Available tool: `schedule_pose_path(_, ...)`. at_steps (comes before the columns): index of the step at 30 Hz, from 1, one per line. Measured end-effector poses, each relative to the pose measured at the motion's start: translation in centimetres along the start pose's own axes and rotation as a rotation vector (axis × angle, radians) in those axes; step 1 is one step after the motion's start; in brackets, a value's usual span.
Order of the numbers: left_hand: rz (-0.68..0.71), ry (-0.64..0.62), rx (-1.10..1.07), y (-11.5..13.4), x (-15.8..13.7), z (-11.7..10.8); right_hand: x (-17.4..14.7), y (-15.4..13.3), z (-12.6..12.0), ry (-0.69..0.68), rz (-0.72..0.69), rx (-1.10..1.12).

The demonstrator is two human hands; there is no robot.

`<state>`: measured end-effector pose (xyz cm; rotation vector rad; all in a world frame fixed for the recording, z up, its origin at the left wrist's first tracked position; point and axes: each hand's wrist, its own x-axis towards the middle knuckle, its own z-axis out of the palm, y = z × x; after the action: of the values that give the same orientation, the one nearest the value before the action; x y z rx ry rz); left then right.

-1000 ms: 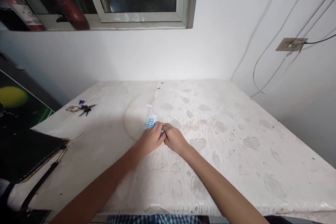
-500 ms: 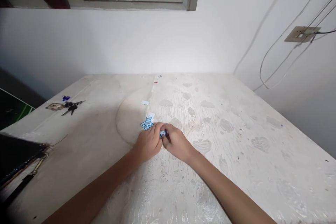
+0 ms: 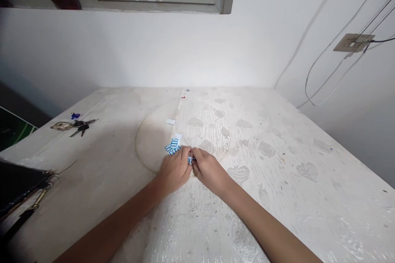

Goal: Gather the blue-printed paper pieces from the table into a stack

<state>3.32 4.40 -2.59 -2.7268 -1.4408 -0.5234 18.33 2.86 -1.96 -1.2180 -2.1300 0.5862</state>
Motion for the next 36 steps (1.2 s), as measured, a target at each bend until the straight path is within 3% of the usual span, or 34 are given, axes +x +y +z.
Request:
schedule_pose_path(8,0.063,-0.027,0.146,0.1,0.0,-0.2,0.0,-0.2,0.4,-0.006,-0.056,-0.209)
schedule_pose_path(12,0.084,-0.038,0.160,0.1,0.0,-0.4,-0.2,-0.2,0.0,0.009,-0.017,-0.091)
schedule_pose_path(17,0.070,-0.059,0.164,0.3,-0.1,-0.7,1.0,0.8,-0.8,0.285,0.214,0.118)
schedule_pose_path(19,0.066,-0.060,0.167,0.3,-0.1,-0.6,2.7,1.2,-0.8,0.211,0.199,0.069)
schedule_pose_path(27,0.054,-0.058,0.187,0.0,-0.3,-0.3,11.8,0.0,0.4,-0.292,-0.038,-0.073)
schedule_pose_path(36,0.063,-0.063,0.175,0.2,-0.6,-0.5,12.5,-0.9,0.7,-0.450,0.023,-0.129)
